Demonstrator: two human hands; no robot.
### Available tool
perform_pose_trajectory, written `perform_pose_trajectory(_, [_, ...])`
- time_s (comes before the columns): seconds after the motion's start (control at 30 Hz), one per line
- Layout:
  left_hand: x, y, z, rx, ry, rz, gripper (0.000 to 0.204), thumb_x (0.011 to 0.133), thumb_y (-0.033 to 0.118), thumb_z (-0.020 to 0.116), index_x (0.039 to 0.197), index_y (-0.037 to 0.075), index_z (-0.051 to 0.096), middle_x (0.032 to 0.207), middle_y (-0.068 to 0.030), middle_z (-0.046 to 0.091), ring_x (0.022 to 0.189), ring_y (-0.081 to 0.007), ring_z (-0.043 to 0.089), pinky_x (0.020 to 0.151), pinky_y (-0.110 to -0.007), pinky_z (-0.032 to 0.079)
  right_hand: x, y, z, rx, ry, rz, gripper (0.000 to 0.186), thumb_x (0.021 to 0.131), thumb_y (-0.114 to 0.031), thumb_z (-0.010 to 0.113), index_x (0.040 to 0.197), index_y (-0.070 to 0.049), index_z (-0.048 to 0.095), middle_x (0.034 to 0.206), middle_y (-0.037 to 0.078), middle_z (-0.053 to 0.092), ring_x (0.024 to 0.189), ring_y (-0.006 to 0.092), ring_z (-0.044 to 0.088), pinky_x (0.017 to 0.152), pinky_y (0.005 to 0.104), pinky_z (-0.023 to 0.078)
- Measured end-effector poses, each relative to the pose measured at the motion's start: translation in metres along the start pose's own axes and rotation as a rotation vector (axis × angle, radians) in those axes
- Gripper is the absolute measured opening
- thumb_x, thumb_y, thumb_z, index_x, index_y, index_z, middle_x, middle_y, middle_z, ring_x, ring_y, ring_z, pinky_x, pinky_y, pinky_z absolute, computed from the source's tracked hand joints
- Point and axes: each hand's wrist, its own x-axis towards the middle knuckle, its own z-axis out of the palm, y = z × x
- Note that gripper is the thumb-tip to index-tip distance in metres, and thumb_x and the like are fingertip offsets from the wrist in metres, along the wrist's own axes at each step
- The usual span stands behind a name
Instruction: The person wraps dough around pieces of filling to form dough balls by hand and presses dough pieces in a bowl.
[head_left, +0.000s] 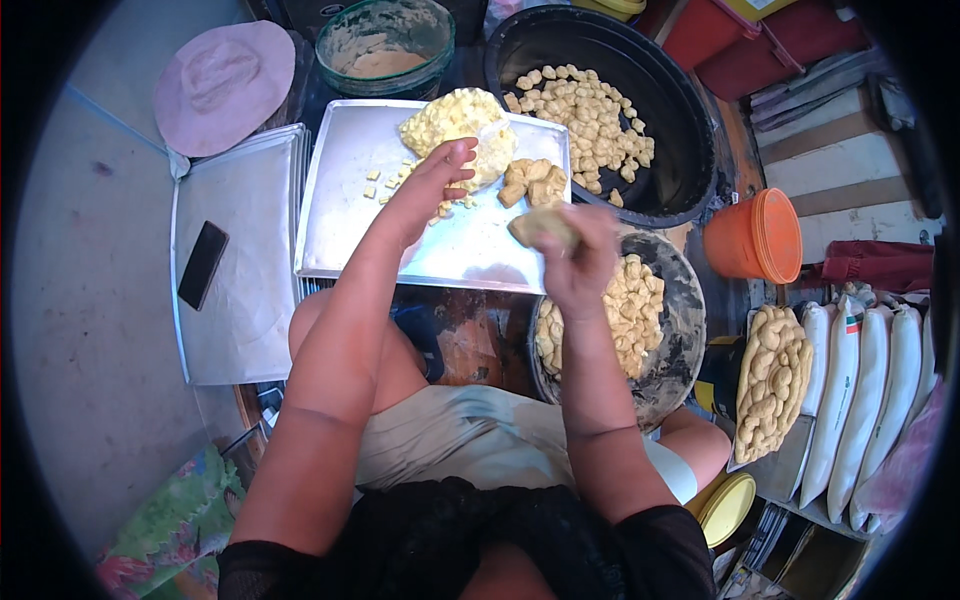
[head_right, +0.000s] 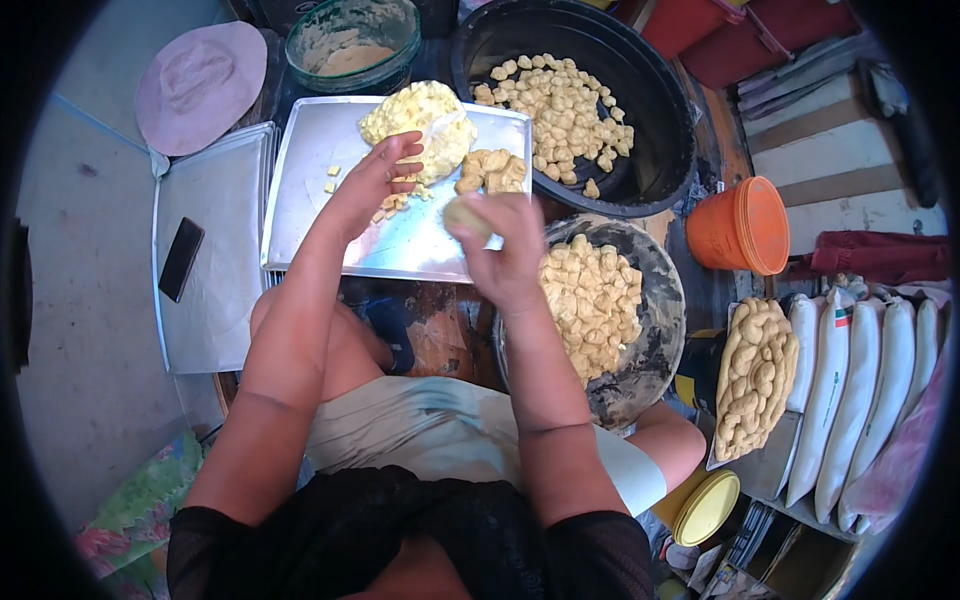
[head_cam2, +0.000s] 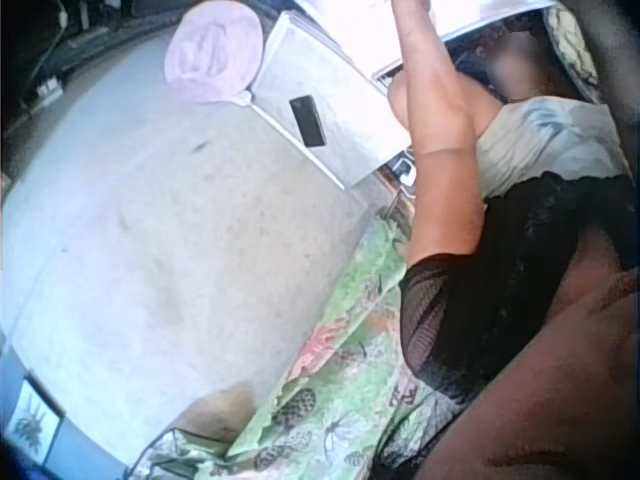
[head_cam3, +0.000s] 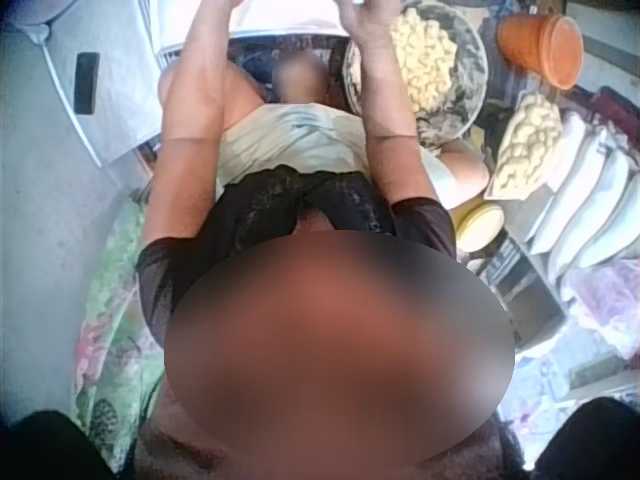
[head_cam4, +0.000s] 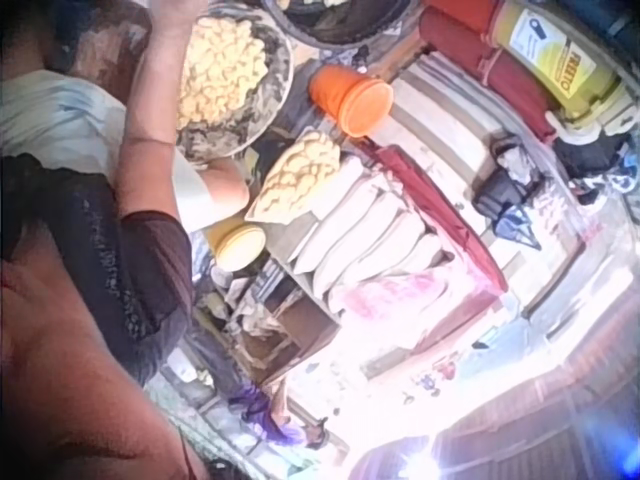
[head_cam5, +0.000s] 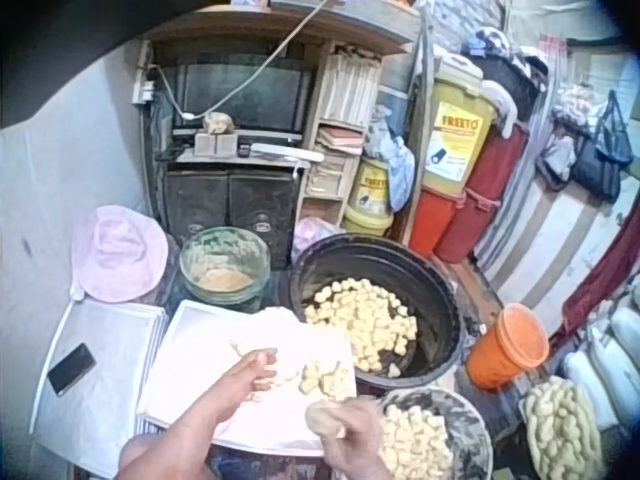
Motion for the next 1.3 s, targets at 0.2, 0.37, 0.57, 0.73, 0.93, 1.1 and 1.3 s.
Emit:
perform_pose_trajectory(0.2, [0.006, -0.006, -0.008, 0.029, 0.184, 0.096, 0.048, 0.099, 0.045, 0.039, 0.119, 0.004, 0.057, 0.112, -0.0076, 0.062, 0.101, -0.0166, 0.057, 0.087, -0.029, 0.044, 0.018, 0.062, -0.02, -0.693, -0.076, 0.123, 0.043, 0.079, -0.012, 0.07, 0.121, -0.01, 0.057, 0.115, 0.017, 0.055, 0.109, 0.033, 0.049, 0.091, 0.0391, 0.039])
perform_pose_trajectory(0.37, [0.007, -0.006, -0.014, 0.038, 0.141, 0.057, 0.042, 0.098, 0.039, 0.044, 0.115, 0.003, 0.059, 0.106, -0.0069, 0.063, 0.092, -0.0154, 0.059, 0.078, -0.028, 0.047, -0.056, 0.076, 0.01, -0.455, -0.705, 0.659, 0.041, 0.082, -0.029, 0.065, 0.119, -0.011, 0.057, 0.109, 0.016, 0.058, 0.096, 0.0346, 0.061, 0.079, 0.0434, 0.05])
perform_pose_trajectory(0.57, [0.004, -0.019, 0.001, 0.195, -0.14, -0.187, 0.045, 0.095, 0.042, 0.05, 0.115, 0.002, 0.058, 0.101, -0.0068, 0.063, 0.091, -0.015, 0.059, 0.075, -0.027, 0.049, -0.078, 0.071, 0.057, 0.484, 0.003, 0.984, 0.044, 0.077, -0.007, 0.074, 0.114, -0.003, 0.049, 0.105, 0.01, 0.057, 0.091, 0.0216, 0.062, 0.075, 0.0334, 0.051])
perform_pose_trajectory(0.73, [0.004, -0.012, -0.011, -0.099, 0.05, 0.079, 0.037, 0.093, 0.027, 0.06, 0.119, 0.001, 0.056, 0.101, -0.0056, 0.063, 0.089, -0.0123, 0.059, 0.077, -0.024, 0.048, -0.043, 0.051, 0.085, 0.263, -0.102, 0.481, 0.044, 0.079, -0.009, 0.073, 0.116, -0.002, 0.05, 0.099, 0.009, 0.06, 0.082, 0.0137, 0.059, 0.065, 0.0277, 0.048])
perform_pose_trajectory(0.93, [0.009, -0.007, -0.053, -0.424, 0.343, 0.216, 0.029, 0.089, 0.014, 0.064, 0.114, 0.001, 0.056, 0.104, -0.0082, 0.06, 0.087, -0.017, 0.061, 0.08, -0.031, 0.054, -0.071, 0.05, 0.114, -0.036, -0.609, 0.624, 0.015, 0.078, -0.015, 0.068, 0.092, -0.009, 0.066, 0.086, 0.01, 0.061, 0.074, 0.0286, 0.062, 0.067, 0.0381, 0.05])
perform_pose_trajectory(1.1, [0.006, -0.008, -0.059, -0.705, 0.234, 0.095, 0.03, 0.092, 0.007, 0.054, 0.117, -0.008, 0.053, 0.115, -0.0164, 0.055, 0.105, -0.0258, 0.058, 0.091, -0.038, 0.054, -0.083, 0.041, 0.13, -0.254, -0.549, 0.508, 0.011, 0.079, -0.017, 0.065, 0.088, -0.01, 0.065, 0.088, 0.009, 0.06, 0.08, 0.0292, 0.061, 0.068, 0.0407, 0.05])
perform_pose_trajectory(1.3, [-0.003, 0.0, -0.053, -0.546, 0.122, 0.112, 0.034, 0.09, 0.002, 0.048, 0.121, -0.009, 0.051, 0.118, -0.0185, 0.055, 0.105, -0.0271, 0.059, 0.093, -0.04, 0.053, -0.089, 0.049, 0.132, -0.213, -0.619, 0.335, 0.011, 0.078, -0.019, 0.067, 0.085, -0.01, 0.064, 0.086, 0.007, 0.06, 0.082, 0.0254, 0.059, 0.072, 0.0392, 0.046])
